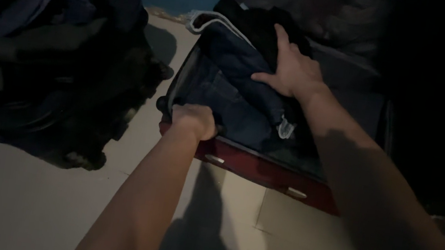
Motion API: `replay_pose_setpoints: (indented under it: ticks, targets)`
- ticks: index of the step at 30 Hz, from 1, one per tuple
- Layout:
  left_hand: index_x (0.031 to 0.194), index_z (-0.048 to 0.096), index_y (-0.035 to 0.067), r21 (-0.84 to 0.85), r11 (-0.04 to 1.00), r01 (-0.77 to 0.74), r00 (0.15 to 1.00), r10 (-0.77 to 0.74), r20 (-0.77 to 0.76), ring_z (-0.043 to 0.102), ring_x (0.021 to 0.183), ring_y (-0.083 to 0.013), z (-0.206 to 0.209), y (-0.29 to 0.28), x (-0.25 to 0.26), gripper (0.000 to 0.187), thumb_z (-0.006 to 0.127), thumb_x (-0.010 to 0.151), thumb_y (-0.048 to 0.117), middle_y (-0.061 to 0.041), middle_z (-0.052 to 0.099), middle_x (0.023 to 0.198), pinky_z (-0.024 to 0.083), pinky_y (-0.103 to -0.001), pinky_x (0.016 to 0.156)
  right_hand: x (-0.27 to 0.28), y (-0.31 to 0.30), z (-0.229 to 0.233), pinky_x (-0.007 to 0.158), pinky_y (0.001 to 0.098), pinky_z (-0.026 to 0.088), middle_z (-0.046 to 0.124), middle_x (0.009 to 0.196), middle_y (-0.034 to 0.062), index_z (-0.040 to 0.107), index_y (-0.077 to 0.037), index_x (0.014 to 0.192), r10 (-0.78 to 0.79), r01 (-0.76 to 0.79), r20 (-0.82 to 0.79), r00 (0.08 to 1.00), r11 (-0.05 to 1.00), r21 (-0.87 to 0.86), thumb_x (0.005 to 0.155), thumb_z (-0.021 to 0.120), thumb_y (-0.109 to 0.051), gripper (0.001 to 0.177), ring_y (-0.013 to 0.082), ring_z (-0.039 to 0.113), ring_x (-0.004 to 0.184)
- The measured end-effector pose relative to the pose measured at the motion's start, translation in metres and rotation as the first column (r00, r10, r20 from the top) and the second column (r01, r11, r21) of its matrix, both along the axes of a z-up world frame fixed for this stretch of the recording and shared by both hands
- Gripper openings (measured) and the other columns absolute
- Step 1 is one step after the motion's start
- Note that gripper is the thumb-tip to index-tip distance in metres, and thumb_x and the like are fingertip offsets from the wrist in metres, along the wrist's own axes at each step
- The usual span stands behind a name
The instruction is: The person organizes clothes and moves them between suitcases.
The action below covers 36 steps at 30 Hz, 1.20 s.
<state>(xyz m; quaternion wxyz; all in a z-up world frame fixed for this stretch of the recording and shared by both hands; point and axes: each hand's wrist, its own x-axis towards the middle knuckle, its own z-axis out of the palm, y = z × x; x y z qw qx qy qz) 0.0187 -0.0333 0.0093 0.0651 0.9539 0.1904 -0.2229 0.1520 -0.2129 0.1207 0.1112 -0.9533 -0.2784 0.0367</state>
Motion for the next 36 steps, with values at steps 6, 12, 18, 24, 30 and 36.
replay_pose_setpoints:
  ticks: [6,12,18,24,30,36]
  targets:
    - [0.125,0.073,0.011,0.031,0.998,0.047,0.998,-0.048,0.043,0.068,0.117,-0.0361,0.019,0.004,-0.010,0.044,0.062,0.099,0.045,-0.016,0.069,0.131,0.053,-0.050,0.099,0.016,-0.022,-0.015,0.109,0.0524,0.045,0.045,0.154,0.0222,0.021,-0.021,0.163,-0.011,-0.009,-0.177,0.984,0.994,-0.113,0.070,0.080,-0.076,0.123,0.0408,0.048,0.137]
    - [0.108,0.077,0.012,-0.084,0.958,0.273,0.928,-0.239,0.287,0.071,0.102,-0.0338,0.058,-0.026,-0.018,0.039,0.066,0.094,0.047,-0.013,0.075,0.109,0.056,-0.050,0.090,0.045,-0.093,-0.056,0.111,0.0437,0.049,0.060,0.148,0.0135,0.052,-0.018,0.153,-0.076,-0.019,-0.325,0.943,0.960,-0.279,0.068,0.080,-0.065,0.101,0.0333,0.059,0.133]
    - [0.118,0.072,0.015,0.110,0.832,0.543,0.648,-0.499,0.575,0.061,0.119,-0.0318,0.050,-0.109,0.011,0.036,0.070,0.091,0.039,-0.011,0.069,0.121,0.047,-0.051,0.101,0.061,-0.161,-0.174,0.103,0.0452,0.053,0.054,0.149,0.0145,0.040,-0.022,0.158,-0.080,-0.072,-0.216,0.973,0.785,-0.615,0.089,0.070,-0.047,0.079,0.0334,0.058,0.128]
    - [0.144,0.055,0.030,0.467,0.689,0.554,0.634,-0.713,0.299,0.024,0.149,-0.0348,0.017,-0.155,0.032,0.069,0.075,0.080,0.046,-0.012,0.034,0.159,0.015,-0.060,0.117,0.068,-0.234,-0.270,0.094,0.0491,0.057,0.066,0.134,0.0168,0.044,-0.028,0.153,0.134,0.092,0.266,0.955,0.717,-0.691,0.106,0.039,-0.047,0.050,0.0308,0.069,0.103]
    - [0.145,0.053,0.040,0.500,0.735,0.458,0.743,-0.625,0.237,0.016,0.155,-0.0355,0.014,-0.150,0.049,0.060,0.072,0.088,0.037,-0.008,0.025,0.168,-0.002,-0.073,0.117,0.078,-0.228,-0.159,0.078,0.0450,0.061,0.076,0.107,0.0186,0.059,-0.020,0.144,-0.123,0.067,-0.225,0.967,0.968,-0.242,0.105,0.047,-0.034,0.043,0.0324,0.073,0.085]
    - [0.148,0.052,0.037,0.395,0.801,0.449,0.797,-0.559,0.227,0.014,0.156,-0.0351,0.029,-0.148,0.043,0.067,0.075,0.085,0.036,-0.010,0.025,0.168,-0.003,-0.074,0.115,0.060,-0.211,-0.090,0.079,0.0459,0.058,0.074,0.109,0.0203,0.067,-0.012,0.135,-0.272,0.269,0.003,0.962,0.950,-0.160,0.103,0.059,-0.026,0.035,0.0347,0.070,0.089]
